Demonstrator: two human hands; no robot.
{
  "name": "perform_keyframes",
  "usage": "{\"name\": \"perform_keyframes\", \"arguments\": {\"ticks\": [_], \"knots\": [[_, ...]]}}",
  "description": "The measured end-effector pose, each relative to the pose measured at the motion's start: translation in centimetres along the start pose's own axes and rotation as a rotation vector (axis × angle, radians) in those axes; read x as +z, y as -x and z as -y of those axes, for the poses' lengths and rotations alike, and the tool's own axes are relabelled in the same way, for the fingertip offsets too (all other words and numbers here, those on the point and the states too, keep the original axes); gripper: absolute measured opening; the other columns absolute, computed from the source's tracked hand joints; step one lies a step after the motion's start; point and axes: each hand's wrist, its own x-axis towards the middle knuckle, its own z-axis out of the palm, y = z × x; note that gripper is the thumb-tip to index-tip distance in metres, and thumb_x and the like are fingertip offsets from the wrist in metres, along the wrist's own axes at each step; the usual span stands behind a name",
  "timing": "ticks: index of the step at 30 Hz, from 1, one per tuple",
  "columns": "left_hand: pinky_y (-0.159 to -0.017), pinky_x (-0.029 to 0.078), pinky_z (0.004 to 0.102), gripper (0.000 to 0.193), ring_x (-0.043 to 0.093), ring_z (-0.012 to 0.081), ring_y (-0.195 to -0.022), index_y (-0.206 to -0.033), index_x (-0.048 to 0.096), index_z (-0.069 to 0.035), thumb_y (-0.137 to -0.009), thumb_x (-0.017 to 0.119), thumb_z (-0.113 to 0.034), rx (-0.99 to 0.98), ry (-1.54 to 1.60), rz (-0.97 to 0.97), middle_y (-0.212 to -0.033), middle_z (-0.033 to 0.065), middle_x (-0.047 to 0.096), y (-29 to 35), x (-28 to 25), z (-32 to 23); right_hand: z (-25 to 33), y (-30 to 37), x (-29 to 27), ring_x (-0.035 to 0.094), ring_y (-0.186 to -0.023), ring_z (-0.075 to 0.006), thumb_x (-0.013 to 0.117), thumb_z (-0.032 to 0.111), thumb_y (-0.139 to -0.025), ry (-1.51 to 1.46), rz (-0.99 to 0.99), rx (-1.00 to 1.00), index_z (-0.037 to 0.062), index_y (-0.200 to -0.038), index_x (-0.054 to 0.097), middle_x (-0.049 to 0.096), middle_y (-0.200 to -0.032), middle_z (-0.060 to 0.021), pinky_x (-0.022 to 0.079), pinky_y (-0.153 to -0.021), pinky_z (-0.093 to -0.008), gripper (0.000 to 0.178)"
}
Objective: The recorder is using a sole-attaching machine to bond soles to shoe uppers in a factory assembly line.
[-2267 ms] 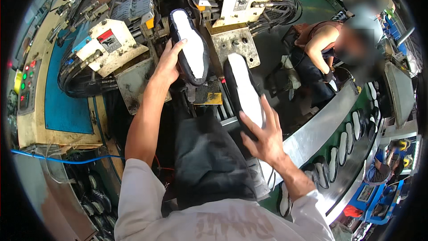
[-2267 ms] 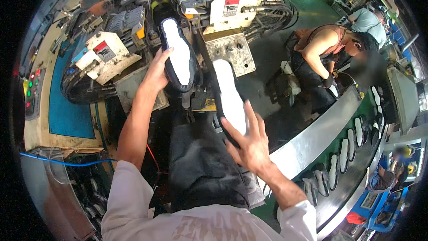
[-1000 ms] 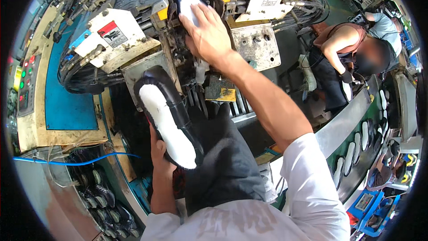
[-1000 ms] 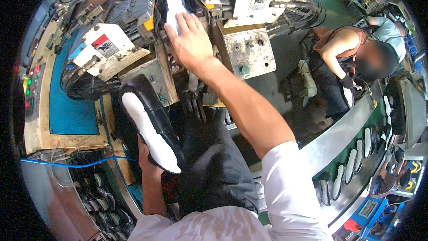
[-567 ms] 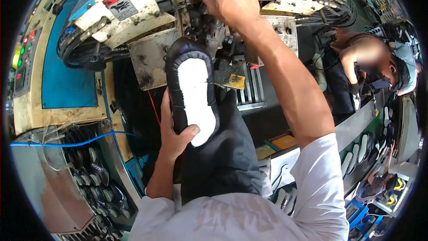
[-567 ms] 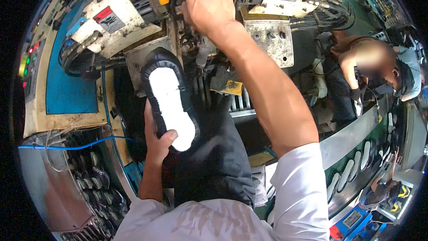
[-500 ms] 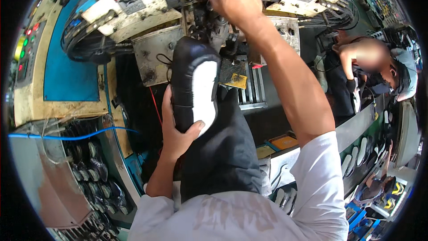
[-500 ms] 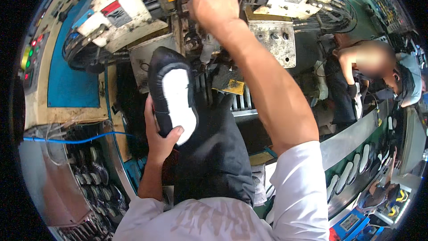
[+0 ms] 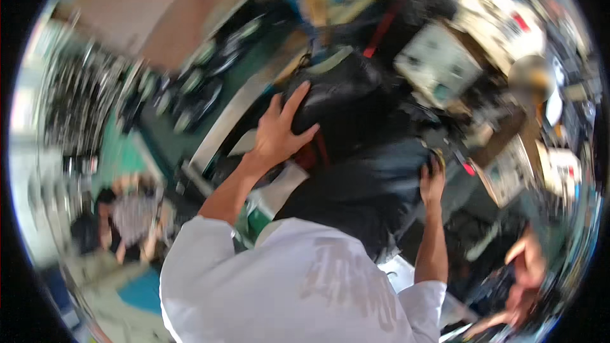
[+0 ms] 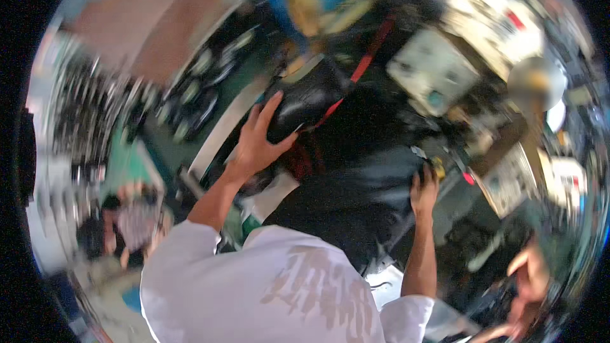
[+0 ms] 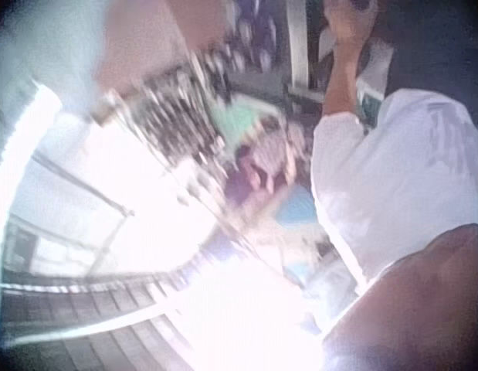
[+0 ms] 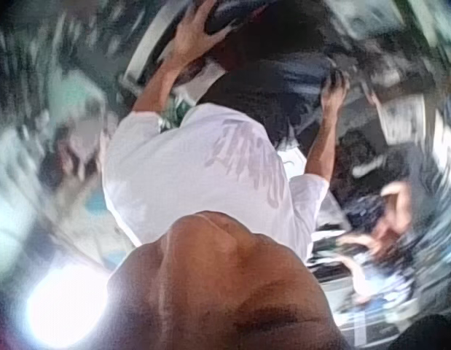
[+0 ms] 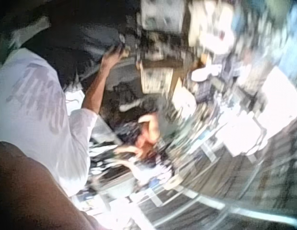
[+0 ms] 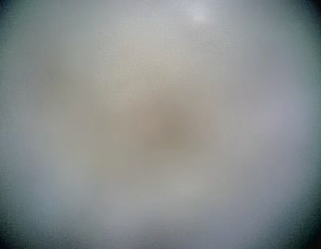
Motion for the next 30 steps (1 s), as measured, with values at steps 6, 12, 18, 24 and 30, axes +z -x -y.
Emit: {"name": "perform_keyframes", "arguments": {"ticks": [6,12,18,24,30], "knots": [[-0.122,0.041,0.0393,0.100,0.058,0.0345,-0.142,-0.171,0.035,-0.008,-0.087,0.087,-0.018,-0.395,0.215,-0.386,-0.157,0.0238,0.057,14.8,-8.8,11.4,-2.2,1.2,4.2,0.045,-0.151,-0.0487,0.059,0.039,-0.113,-0.041,0.057,-0.104,0.0075,-0.155,0.061,0.045,-0.167,-0.0284,0.040,-0.123,-0.0534,0.052],[-0.110,0.051,0.0377,0.096,0.065,0.0260,-0.127,-0.171,0.033,-0.004,-0.092,0.086,-0.018,-0.941,0.400,-0.637,-0.146,0.0212,0.064,25.6,-15.4,15.8,-2.6,-1.1,5.0,0.047,-0.149,-0.0484,0.063,0.037,-0.110,-0.018,0.166,-0.214,0.0030,-0.152,0.063,0.049,-0.162,-0.0311,0.041,-0.122,-0.0538,0.054],[-0.106,0.054,0.0359,0.091,0.068,0.0259,-0.121,-0.166,0.038,0.005,-0.091,0.086,-0.015,-1.060,0.464,-0.942,-0.142,0.0215,0.066,34.8,-19.8,19.7,-4.4,-2.6,5.2,0.050,-0.144,-0.0537,0.064,0.037,-0.109,0.057,0.183,-0.314,-0.0027,-0.149,0.063,0.053,-0.153,-0.0381,0.039,-0.123,-0.0569,0.057],[-0.109,0.051,0.0377,0.087,0.066,0.0284,-0.125,-0.162,0.043,0.007,-0.089,0.083,-0.019,-1.128,0.162,-0.882,-0.144,0.0209,0.067,49.6,-23.6,26.3,-6.4,-4.4,3.7,0.058,-0.138,-0.0467,0.064,0.031,-0.109,-0.006,0.287,-0.287,0.0003,-0.147,0.066,0.061,-0.149,-0.0304,0.046,-0.117,-0.0527,0.048],[-0.109,0.051,0.0438,0.095,0.067,0.0393,-0.129,-0.158,0.047,0.006,-0.078,0.087,-0.027,-1.514,-0.229,-0.514,-0.144,0.0267,0.067,65.6,-23.1,29.0,-7.2,-4.3,3.8,0.066,-0.127,-0.0430,0.065,0.019,-0.108,-0.045,0.263,-0.314,-0.0014,-0.139,0.069,0.070,-0.138,-0.0241,0.052,-0.110,-0.0492,0.038]]}}
